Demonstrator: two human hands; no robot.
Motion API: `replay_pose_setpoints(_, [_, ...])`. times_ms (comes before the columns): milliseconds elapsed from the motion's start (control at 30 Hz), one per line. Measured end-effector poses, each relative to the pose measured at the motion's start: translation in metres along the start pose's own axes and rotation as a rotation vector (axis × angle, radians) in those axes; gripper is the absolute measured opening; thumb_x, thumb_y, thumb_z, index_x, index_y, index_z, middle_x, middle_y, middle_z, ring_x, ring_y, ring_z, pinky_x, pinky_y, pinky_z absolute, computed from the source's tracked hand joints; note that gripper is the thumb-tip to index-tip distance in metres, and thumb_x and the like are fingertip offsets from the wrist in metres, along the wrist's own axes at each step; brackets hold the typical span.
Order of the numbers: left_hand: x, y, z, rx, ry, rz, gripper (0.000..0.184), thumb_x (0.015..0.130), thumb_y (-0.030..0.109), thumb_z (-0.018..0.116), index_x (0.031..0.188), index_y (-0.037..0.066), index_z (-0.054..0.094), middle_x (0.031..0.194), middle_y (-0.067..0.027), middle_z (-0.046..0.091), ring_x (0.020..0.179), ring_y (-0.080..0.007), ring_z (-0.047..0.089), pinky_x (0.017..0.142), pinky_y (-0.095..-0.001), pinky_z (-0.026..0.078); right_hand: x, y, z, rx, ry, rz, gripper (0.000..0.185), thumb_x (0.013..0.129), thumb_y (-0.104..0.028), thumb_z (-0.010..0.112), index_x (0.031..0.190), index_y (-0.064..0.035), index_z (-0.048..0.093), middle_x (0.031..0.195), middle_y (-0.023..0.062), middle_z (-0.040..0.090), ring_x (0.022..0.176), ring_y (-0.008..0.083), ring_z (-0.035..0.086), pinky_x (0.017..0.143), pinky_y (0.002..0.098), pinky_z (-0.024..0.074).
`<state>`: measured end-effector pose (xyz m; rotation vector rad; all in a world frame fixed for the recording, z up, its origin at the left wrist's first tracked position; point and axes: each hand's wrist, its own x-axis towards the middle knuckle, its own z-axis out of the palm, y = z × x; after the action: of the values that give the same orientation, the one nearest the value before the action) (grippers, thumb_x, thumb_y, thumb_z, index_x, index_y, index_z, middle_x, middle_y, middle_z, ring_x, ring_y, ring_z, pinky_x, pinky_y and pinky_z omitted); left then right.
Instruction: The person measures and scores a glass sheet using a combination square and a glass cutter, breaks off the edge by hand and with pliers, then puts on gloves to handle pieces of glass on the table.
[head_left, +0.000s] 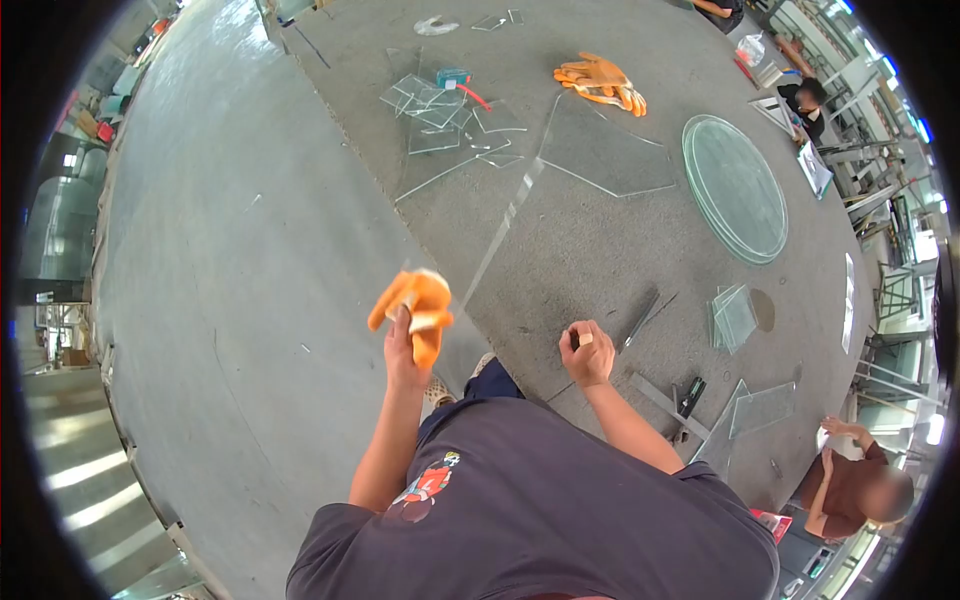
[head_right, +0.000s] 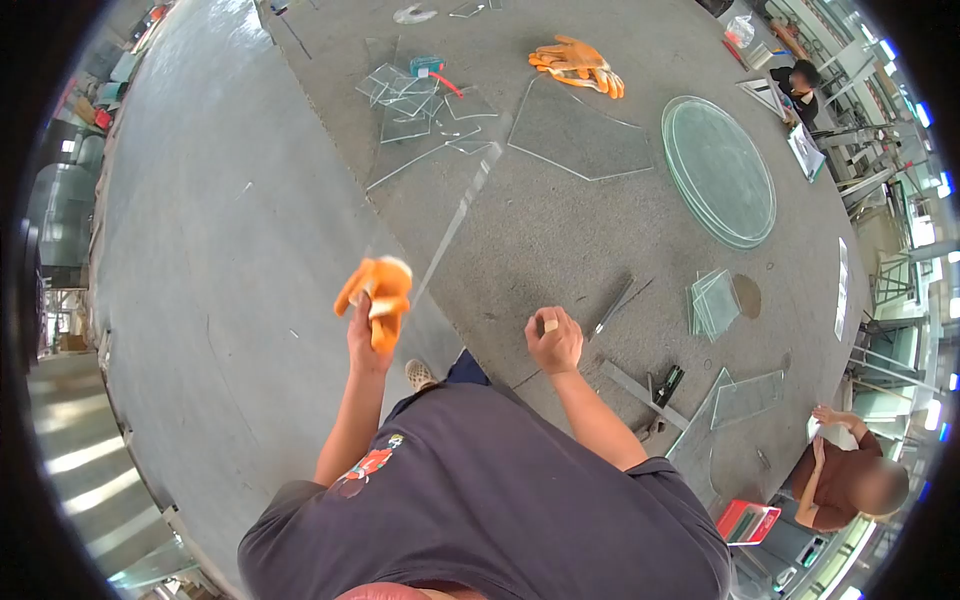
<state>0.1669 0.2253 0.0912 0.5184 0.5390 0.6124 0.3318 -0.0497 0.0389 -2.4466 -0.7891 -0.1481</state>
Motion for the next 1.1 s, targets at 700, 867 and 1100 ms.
replay_pose_setpoints(700, [0.335, -0.06, 0.1, 0.271, 0.278, -0.03, 0.035, 0.109, 0.03, 0.051, 0.132, 0.005, 0.057, 0.118, -0.0108, 0.071, 0.101, -0.0243, 0.074, 0.086, -0.0388, 0.064, -0.001, 0.003, -0.001, 0.02, 0.047, -0.008, 0.017, 0.081, -0.014, 0.074, 0.086, -0.0141, 0.057, 0.078, 0.0046, 0.06, 0.071, 0.0296, 0.064, 0.065, 0.0433, 0.0507])
replay_pose_setpoints(867, [0.332, -0.052, 0.095, 0.67, 0.071, -0.252, 0.042, 0.108, 0.034, 0.051, 0.128, -0.002, 0.057, 0.107, -0.0154, 0.073, 0.094, -0.0286, 0.075, 0.084, -0.0431, 0.063, 0.004, 0.005, 0.002, 0.037, 0.046, -0.014, 0.016, 0.082, -0.015, 0.074, 0.087, -0.0149, 0.058, 0.077, 0.004, 0.06, 0.072, 0.0288, 0.064, 0.067, 0.0427, 0.0504])
replay_pose_setpoints(1100, [0.115, -0.064, 0.076, 0.647, -0.209, -0.254, 0.044, 0.107, 0.036, 0.053, 0.133, 0.0, 0.057, 0.113, -0.0101, 0.069, 0.096, -0.0213, 0.071, 0.079, -0.0335, 0.06, -0.016, 0.008, -0.002, 0.03, 0.05, 0.068, 0.011, 0.085, -0.018, 0.069, 0.088, -0.0141, 0.059, 0.082, 0.0029, 0.061, 0.078, 0.024, 0.066, 0.071, 0.0406, 0.0501])
